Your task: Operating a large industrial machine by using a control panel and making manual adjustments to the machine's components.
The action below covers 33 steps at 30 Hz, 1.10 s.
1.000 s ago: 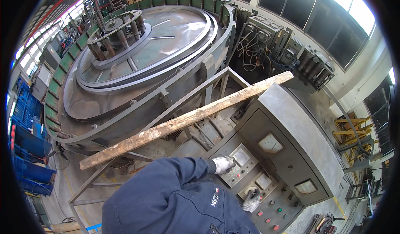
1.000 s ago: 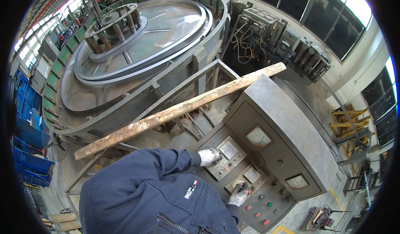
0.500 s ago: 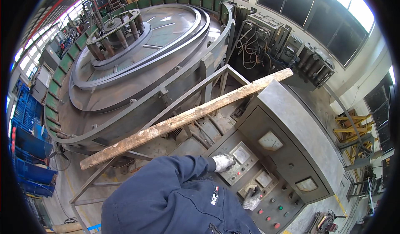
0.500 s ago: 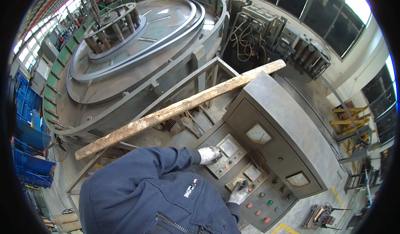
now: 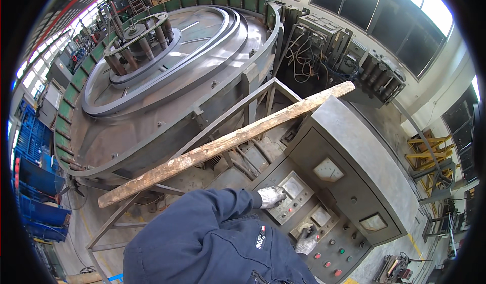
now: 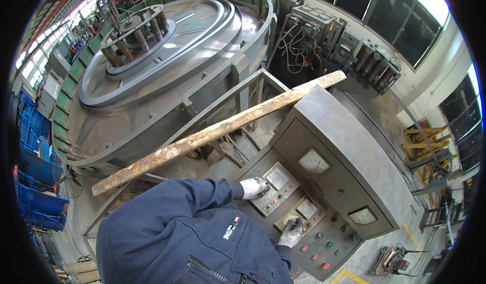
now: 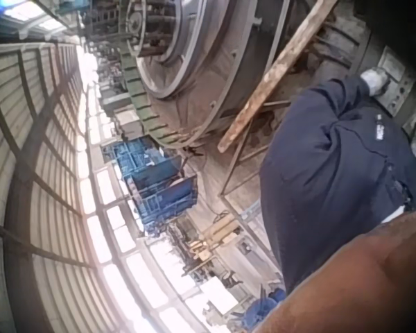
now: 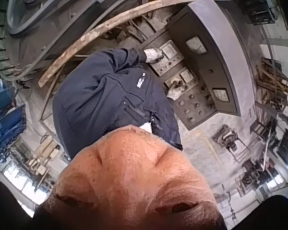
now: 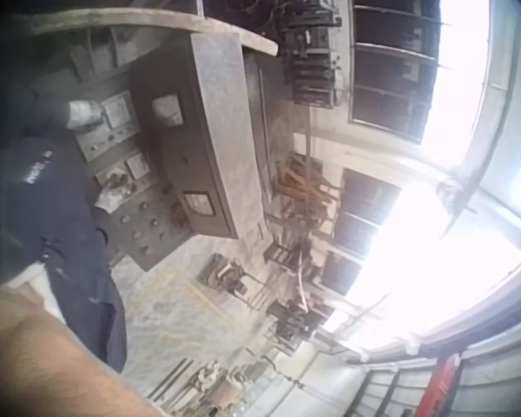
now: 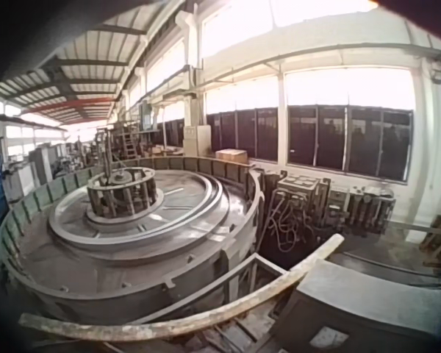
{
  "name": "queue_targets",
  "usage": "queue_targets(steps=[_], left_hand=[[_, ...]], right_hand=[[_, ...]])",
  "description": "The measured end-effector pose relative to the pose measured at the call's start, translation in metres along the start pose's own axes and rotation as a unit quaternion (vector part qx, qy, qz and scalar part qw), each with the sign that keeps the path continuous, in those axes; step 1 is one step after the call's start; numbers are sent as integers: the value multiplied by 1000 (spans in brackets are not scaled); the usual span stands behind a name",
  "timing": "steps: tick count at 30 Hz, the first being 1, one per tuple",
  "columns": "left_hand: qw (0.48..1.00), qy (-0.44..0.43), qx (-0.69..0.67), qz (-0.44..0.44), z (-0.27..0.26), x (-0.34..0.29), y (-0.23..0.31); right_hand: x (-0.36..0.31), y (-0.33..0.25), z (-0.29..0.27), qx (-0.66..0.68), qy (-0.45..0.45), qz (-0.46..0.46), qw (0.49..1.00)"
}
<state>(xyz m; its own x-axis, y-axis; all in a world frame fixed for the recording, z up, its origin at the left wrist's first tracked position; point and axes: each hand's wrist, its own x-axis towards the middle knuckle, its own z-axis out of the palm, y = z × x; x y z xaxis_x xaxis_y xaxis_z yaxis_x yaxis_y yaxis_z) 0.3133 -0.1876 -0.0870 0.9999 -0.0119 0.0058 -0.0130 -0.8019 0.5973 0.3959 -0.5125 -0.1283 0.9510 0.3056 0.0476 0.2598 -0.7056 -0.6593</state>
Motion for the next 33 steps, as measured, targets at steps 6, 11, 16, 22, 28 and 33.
queue_targets(steps=[6, 11, 16, 22, 28, 33], left_hand=[[1000, 4, 14, 3, 2, -2, -2], [1000, -3, 12, -2, 0, -1, 1], [1000, -4, 18, 1, 5, -1, -3], [1000, -24, 7, -17, 0, 0, -1], [998, -42, 3, -36, -10, -1, 8], [1000, -17, 0, -22, -4, -1, 5]], right_hand=[[0, -10, -4, 5, -4, 5, 1000], [0, -17, -7, 5, -8, 15, 1000], [-1, -30, -13, 31, -12, 25, 999], [-2, -17, -5, 18, -2, 25, 1000], [0, -25, -8, 6, -2, 24, 1000], [-1, -27, -10, 12, 1, 29, 1000]])
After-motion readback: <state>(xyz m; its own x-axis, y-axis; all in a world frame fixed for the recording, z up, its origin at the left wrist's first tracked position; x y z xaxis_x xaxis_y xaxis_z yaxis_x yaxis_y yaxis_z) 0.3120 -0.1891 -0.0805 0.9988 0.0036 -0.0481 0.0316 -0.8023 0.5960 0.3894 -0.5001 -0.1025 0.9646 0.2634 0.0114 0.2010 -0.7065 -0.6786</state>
